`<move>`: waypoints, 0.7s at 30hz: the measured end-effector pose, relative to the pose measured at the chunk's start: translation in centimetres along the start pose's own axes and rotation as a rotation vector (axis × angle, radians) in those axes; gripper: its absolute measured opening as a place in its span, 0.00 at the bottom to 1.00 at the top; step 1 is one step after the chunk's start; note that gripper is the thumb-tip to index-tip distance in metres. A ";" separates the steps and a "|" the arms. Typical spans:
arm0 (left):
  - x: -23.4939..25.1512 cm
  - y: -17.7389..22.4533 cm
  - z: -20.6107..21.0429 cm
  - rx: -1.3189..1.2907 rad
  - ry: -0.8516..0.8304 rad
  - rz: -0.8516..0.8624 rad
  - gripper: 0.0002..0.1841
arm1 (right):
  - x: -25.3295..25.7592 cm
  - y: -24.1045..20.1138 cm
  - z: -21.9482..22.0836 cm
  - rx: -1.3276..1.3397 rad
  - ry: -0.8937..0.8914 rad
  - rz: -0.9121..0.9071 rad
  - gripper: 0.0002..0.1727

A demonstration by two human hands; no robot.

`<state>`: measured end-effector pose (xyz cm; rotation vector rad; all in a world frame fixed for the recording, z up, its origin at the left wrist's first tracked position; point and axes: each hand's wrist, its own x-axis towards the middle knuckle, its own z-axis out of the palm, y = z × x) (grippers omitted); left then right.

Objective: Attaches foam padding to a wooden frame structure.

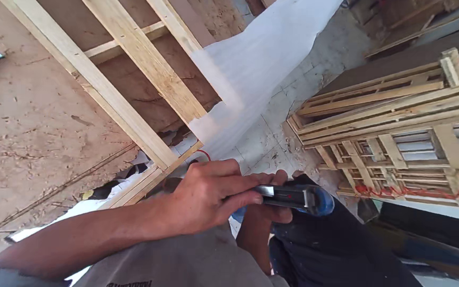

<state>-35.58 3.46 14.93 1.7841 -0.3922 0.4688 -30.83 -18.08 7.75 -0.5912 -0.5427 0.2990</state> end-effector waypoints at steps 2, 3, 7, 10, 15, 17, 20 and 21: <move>0.3 0.3 0.4 0.044 0.000 0.034 0.14 | -0.2 0.0 -0.5 0.035 -0.009 0.002 0.26; 0.5 0.6 0.6 0.107 -0.011 0.067 0.15 | -0.5 0.1 -0.9 0.029 0.002 -0.008 0.26; 0.2 2.0 1.4 0.451 -0.113 0.211 0.21 | -0.6 0.2 -1.1 -0.027 0.058 -0.075 0.26; -0.2 2.2 -0.2 0.458 -0.170 -0.026 0.27 | 0.3 -0.2 -0.9 0.038 0.035 -0.100 0.20; -0.5 -0.6 -4.3 0.030 -0.216 -0.429 0.26 | 0.6 -0.7 -2.1 0.051 0.063 -0.157 0.20; 0.1 -0.4 -4.0 -0.039 -0.261 -0.456 0.24 | 0.4 -0.7 -2.7 0.034 0.073 -0.139 0.22; 1.0 -0.2 -2.9 -0.131 -0.289 -0.431 0.20 | 0.4 -0.6 -3.1 0.062 0.054 -0.113 0.23; 1.2 -0.2 -2.5 -0.192 -0.272 -0.437 0.18 | 0.3 -0.6 -3.2 0.060 0.040 -0.106 0.23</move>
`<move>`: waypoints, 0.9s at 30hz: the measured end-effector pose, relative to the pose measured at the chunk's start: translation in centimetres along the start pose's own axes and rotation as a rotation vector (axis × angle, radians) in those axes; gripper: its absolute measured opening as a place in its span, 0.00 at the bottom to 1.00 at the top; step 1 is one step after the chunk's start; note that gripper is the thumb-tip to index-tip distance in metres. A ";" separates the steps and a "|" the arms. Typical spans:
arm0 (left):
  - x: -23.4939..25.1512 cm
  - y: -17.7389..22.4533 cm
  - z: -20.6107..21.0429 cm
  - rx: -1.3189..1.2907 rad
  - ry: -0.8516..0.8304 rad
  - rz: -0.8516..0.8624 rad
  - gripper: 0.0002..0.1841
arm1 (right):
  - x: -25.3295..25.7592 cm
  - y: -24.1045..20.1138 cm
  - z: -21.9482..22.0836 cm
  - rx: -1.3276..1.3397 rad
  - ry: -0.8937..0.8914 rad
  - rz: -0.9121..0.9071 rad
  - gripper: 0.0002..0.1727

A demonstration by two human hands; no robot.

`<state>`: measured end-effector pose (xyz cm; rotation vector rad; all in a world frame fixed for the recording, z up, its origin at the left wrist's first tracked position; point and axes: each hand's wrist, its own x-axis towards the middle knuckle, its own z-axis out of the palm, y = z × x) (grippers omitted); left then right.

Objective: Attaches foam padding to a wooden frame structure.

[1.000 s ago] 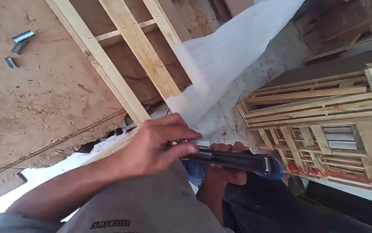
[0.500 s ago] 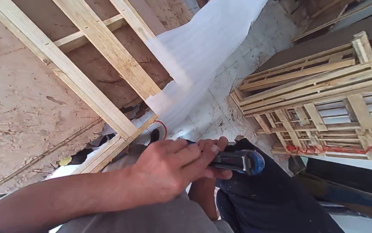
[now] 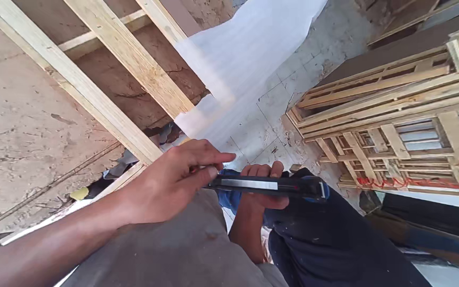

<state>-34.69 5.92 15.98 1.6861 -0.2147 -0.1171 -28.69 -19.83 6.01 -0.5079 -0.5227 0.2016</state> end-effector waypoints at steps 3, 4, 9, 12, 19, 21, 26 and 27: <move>0.7 0.3 0.6 -0.103 0.090 0.014 0.13 | -0.3 0.3 -0.1 0.004 -0.030 0.025 0.23; 1.0 0.6 0.8 -0.108 0.122 0.042 0.13 | -0.4 0.4 0.0 0.014 -0.035 0.034 0.23; 2.2 2.6 3.0 -0.219 0.156 0.196 0.16 | -0.7 0.0 1.1 0.011 -0.053 0.067 0.24; 2.9 3.5 4.6 -0.262 0.174 0.271 0.08 | -0.6 -0.2 2.9 -0.082 -0.044 0.031 0.17; 3.9 3.4 7.4 -0.284 0.255 0.383 0.04 | 1.7 -1.4 6.6 -0.191 -0.029 -0.046 0.14; 4.0 3.2 8.2 -0.338 0.271 0.413 0.05 | 1.3 -1.4 6.4 -0.205 -0.003 -0.050 0.14; 4.3 3.0 8.7 -0.104 0.279 0.495 0.06 | 0.8 -1.5 6.1 -0.253 0.045 -0.126 0.13; 4.2 3.1 8.5 0.024 0.283 0.523 0.06 | 0.5 -1.6 6.1 -0.274 0.053 -0.141 0.13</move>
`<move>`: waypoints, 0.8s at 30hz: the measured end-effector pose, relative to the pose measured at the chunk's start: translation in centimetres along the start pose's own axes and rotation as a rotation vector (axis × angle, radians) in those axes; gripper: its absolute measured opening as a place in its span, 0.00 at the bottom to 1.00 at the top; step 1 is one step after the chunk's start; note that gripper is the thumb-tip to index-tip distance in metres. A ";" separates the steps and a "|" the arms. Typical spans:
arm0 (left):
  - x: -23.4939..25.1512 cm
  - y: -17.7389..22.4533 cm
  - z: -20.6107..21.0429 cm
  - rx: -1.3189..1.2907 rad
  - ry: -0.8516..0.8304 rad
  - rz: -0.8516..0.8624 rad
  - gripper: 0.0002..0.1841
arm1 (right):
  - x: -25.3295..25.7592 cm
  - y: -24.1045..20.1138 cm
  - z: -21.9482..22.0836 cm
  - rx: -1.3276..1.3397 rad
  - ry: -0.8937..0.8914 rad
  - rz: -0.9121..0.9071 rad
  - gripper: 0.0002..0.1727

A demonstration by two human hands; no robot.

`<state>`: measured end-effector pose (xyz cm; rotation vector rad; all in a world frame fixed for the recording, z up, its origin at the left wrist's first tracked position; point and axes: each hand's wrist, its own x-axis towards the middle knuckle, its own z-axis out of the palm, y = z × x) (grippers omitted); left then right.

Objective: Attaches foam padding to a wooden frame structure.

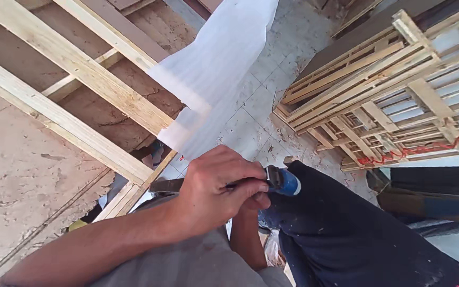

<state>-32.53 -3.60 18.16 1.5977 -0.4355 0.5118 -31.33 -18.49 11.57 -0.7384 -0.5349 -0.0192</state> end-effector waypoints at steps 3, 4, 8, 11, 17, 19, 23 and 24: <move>-0.7 0.6 0.4 0.292 -0.076 0.147 0.13 | -2.0 0.5 -1.5 -0.017 0.040 -0.041 0.11; -1.1 0.8 0.8 0.329 -0.122 0.178 0.16 | -1.8 0.1 -1.2 -0.017 0.051 -0.046 0.11; -1.6 1.2 -2.0 0.372 -0.271 0.049 0.25 | -0.1 -0.8 -1.1 0.170 0.051 0.018 0.15; -3.1 -3.1 -9.4 0.331 -0.208 -0.191 0.28 | -1.6 -0.3 -6.6 0.357 -0.002 -0.022 0.25; -4.2 -10.8 -6.7 -0.626 0.011 -0.615 0.33 | -0.3 -3.7 -8.4 0.297 0.107 -0.195 0.22; -1.7 -10.1 -3.2 -0.872 0.072 -0.696 0.36 | -0.4 -3.9 -9.0 0.235 0.115 -0.190 0.20; 3.0 -9.5 4.9 -0.925 0.026 -0.783 0.42 | -0.1 -2.2 -10.2 0.083 0.119 -0.124 0.15; 3.7 -9.7 6.2 -0.896 0.001 -0.773 0.44 | 0.2 -2.1 -10.4 0.048 0.143 -0.122 0.15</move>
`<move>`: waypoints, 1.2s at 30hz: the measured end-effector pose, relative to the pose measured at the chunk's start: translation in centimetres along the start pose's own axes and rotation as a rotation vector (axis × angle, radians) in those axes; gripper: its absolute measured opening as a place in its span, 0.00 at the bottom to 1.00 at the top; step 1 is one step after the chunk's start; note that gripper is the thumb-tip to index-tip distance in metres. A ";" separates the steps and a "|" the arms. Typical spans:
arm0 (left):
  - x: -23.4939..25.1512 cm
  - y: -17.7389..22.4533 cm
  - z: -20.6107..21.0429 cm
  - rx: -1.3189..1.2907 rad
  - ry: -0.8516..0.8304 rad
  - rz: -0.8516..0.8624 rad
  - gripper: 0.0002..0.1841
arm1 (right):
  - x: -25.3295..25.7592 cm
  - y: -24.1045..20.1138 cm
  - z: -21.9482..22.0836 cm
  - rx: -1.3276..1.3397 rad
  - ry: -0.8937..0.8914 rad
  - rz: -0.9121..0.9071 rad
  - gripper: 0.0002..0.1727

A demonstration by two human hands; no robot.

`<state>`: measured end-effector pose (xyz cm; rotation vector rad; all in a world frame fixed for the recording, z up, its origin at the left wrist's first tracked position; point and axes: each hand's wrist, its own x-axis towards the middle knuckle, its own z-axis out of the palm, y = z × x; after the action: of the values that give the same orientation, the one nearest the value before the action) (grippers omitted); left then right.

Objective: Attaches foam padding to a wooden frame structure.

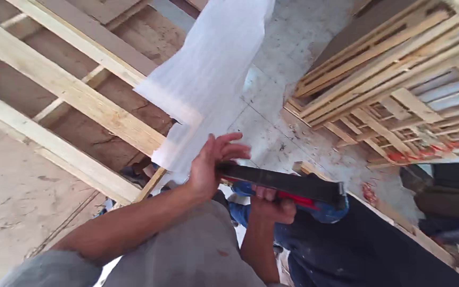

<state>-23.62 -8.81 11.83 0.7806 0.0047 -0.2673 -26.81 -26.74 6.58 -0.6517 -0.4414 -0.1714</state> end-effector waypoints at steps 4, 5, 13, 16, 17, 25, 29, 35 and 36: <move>1.5 -0.3 -0.8 0.427 -0.185 -0.004 0.40 | 1.7 -1.1 -2.5 0.011 0.079 0.009 0.14; 0.9 0.4 -1.8 0.685 -0.151 0.042 0.35 | 1.9 -1.5 -3.1 -0.008 0.085 0.017 0.15; 2.9 7.6 -17.9 1.458 0.738 -0.093 0.46 | 1.9 -3.0 -4.9 -0.285 0.181 -0.072 0.13; 6.4 6.7 -16.8 1.330 0.782 -0.091 0.54 | 3.6 -2.1 -7.2 -0.399 0.204 -0.070 0.11; 7.3 6.5 -16.5 1.258 0.805 -0.040 0.55 | 4.3 -1.3 -8.4 -0.454 0.226 -0.078 0.10; 8.0 13.4 -12.9 1.408 0.942 0.390 0.50 | 9.9 12.1 -17.2 -0.788 0.502 0.133 0.32; 13.2 15.6 -7.3 1.918 0.581 0.837 0.35 | 11.1 18.5 -17.3 -0.884 0.348 0.393 0.27; 35.9 -0.3 -2.3 2.465 -0.934 0.008 0.19 | 8.8 20.5 -15.9 -0.677 0.147 0.368 0.24; 38.5 -2.8 -4.0 2.559 -1.154 -0.211 0.19 | 8.7 20.3 -16.1 -0.666 0.066 0.320 0.22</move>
<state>13.28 -16.97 3.07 3.0044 -1.6588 -0.8839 -7.59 -20.95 -12.02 -1.3554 -0.2033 -0.0301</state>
